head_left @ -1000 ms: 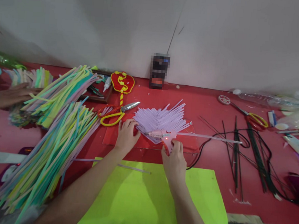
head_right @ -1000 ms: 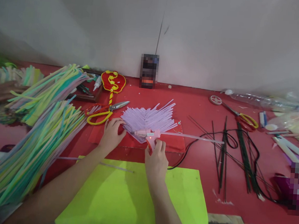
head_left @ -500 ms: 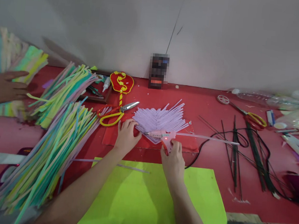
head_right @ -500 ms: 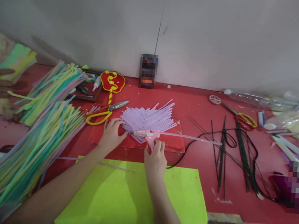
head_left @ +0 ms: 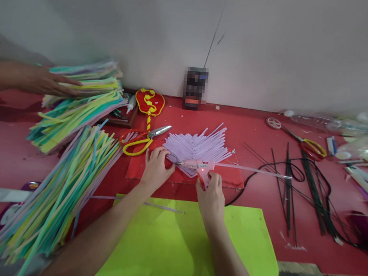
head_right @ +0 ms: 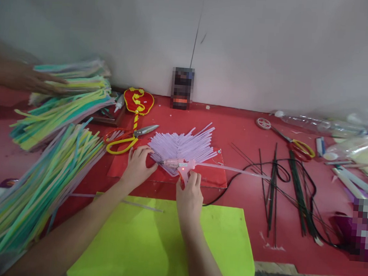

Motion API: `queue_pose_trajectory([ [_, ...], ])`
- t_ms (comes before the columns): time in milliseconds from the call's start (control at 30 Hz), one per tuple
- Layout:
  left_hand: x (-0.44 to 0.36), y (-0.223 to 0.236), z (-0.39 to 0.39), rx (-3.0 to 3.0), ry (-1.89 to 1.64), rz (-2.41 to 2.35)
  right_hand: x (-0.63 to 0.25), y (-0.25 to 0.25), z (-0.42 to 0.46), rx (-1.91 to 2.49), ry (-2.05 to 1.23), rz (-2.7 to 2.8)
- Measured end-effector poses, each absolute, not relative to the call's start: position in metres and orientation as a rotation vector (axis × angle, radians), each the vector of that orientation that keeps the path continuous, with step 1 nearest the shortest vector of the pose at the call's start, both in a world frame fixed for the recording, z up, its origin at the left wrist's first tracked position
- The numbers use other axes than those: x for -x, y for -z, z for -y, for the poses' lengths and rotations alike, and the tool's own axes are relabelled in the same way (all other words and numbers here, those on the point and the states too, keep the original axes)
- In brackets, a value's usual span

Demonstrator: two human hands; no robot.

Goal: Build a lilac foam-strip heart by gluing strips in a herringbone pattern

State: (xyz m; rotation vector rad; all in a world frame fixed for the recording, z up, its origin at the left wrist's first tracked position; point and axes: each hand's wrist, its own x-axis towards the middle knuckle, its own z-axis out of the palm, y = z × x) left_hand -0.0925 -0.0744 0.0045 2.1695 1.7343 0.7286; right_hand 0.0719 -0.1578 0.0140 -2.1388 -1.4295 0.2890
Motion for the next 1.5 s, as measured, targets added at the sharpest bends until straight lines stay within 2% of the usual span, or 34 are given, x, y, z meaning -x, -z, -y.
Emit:
queue_pose_trajectory([
  [1500,0.093,-0.004,0.075,-2.178,-0.728,-1.735,-0.089,-0.011,0.179,2.069,-0.215,1.362],
])
